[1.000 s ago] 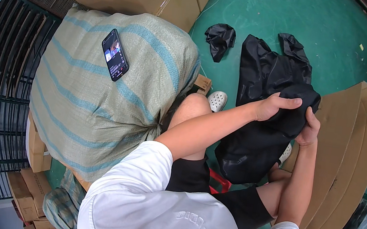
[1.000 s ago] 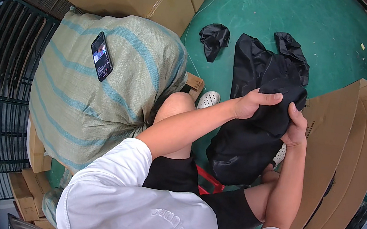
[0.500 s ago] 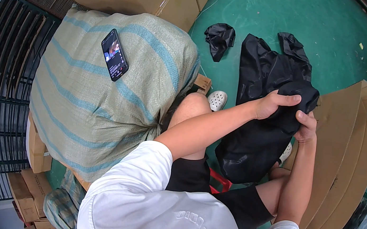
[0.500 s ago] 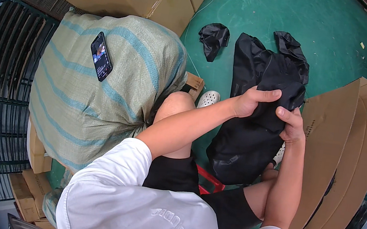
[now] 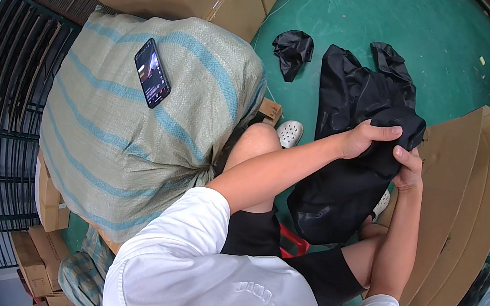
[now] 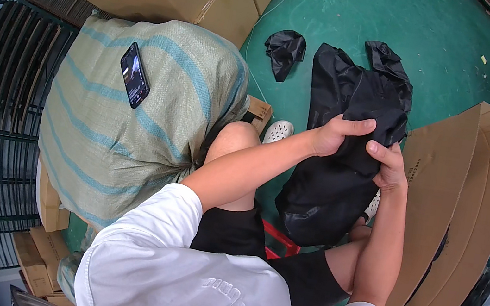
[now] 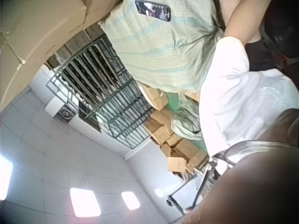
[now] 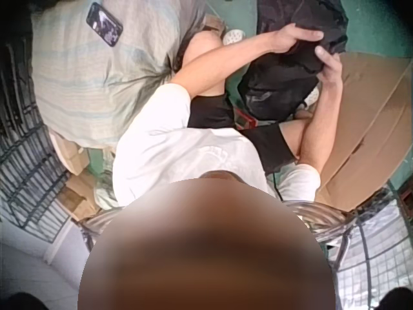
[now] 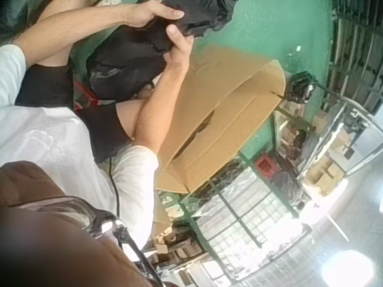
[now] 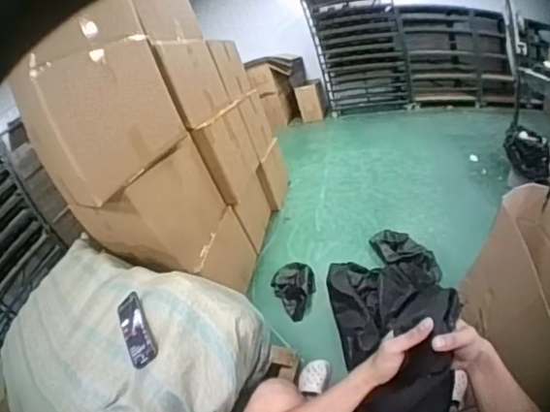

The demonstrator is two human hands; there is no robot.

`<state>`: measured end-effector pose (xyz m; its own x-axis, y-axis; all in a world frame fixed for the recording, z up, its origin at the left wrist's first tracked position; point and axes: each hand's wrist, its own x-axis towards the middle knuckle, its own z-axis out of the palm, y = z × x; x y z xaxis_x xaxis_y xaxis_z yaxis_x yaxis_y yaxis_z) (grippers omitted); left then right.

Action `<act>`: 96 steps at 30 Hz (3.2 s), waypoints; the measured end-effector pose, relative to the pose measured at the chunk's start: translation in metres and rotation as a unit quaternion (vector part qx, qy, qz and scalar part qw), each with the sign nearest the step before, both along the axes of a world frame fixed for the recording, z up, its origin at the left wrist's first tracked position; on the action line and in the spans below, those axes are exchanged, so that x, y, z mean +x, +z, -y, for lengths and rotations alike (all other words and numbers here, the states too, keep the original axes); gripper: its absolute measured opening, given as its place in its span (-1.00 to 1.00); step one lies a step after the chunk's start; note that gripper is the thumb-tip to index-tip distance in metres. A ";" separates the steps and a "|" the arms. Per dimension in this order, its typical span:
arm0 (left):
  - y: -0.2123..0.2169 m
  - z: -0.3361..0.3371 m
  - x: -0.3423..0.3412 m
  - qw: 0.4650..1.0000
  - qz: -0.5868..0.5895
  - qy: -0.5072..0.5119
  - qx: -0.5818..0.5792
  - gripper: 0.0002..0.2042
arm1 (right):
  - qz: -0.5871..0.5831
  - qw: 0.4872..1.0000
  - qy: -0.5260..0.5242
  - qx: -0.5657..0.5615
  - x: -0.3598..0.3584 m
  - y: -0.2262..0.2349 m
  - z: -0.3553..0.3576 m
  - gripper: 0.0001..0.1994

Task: Inspecting and flattening black synthetic bags in a warehouse environment.

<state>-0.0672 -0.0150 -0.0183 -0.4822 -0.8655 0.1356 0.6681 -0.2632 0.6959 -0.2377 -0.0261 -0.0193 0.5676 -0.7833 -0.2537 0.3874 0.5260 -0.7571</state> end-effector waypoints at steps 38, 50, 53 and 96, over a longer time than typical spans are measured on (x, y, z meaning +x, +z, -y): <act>-0.031 0.009 0.000 0.964 -0.098 -0.110 0.223 -0.60 | 0.276 0.954 0.070 0.089 -0.010 -0.005 -0.002 -0.47; -0.020 0.010 -0.001 0.976 -0.023 -0.024 0.216 -0.61 | 0.280 0.954 0.047 0.091 -0.013 -0.003 0.003 -0.48; -0.016 0.008 0.002 0.977 -0.001 -0.023 0.212 -0.60 | 0.278 0.955 0.051 0.090 -0.014 -0.002 0.005 -0.48; -0.014 0.028 0.047 0.970 0.050 -0.178 0.160 -0.66 | 0.178 0.979 -0.100 0.020 -0.047 -0.006 0.027 -0.64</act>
<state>-0.0201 -0.0430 -0.0324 -0.7556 -0.6311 -0.1754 0.4280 -0.6784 0.5971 -0.2843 -0.0528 -0.0251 0.4621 -0.8811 -0.1007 0.7215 0.4395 -0.5351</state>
